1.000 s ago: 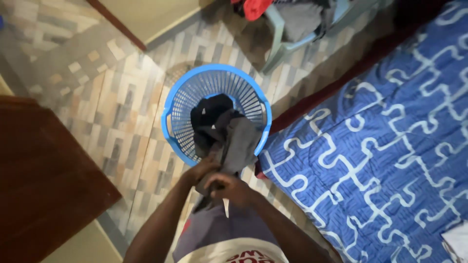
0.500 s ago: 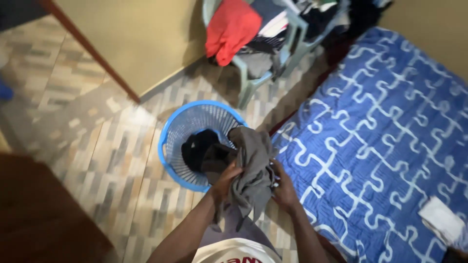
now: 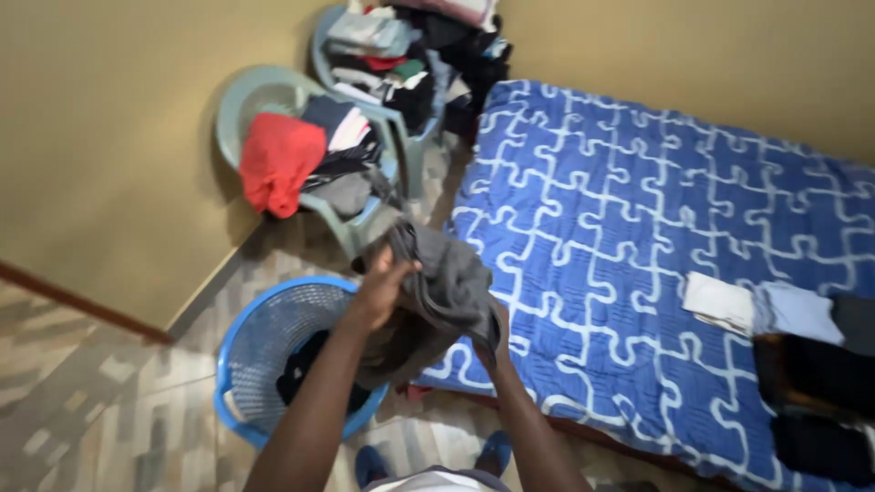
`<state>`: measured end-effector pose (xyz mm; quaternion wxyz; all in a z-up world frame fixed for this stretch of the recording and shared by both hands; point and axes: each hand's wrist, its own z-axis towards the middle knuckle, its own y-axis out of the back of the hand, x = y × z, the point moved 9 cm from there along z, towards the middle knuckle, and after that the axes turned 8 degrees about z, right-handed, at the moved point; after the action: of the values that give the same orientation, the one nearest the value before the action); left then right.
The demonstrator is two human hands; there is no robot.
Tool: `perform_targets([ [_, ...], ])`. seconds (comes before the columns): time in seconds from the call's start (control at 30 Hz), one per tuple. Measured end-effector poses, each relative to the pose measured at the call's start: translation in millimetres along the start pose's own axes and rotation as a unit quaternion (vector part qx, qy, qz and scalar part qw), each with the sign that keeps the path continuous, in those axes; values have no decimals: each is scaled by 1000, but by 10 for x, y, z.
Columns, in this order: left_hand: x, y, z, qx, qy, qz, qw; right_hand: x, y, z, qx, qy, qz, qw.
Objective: Folding various items of clothing on a bed and organizing them.
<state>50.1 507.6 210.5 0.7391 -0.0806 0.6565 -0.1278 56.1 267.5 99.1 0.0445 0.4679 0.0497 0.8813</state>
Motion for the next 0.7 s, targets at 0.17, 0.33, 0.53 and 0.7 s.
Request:
perform_targets([
  [0.17, -457, -121, 629, -79, -113, -37, 990, -718, 1354, 443, -102, -135, -37, 985],
  [0.33, -679, -975, 878, -12, -98, -37, 994, -180, 2251, 919, -220, -203, 194, 934],
  [0.53, 75, -1659, 1334, -20, -265, 301, 916, 314, 2992, 1413, -206, -173, 392, 880],
  [0.7, 309, -2151, 1375, -133, -91, 403, 901, 106, 3494, 1451, -137, -135, 228, 955],
])
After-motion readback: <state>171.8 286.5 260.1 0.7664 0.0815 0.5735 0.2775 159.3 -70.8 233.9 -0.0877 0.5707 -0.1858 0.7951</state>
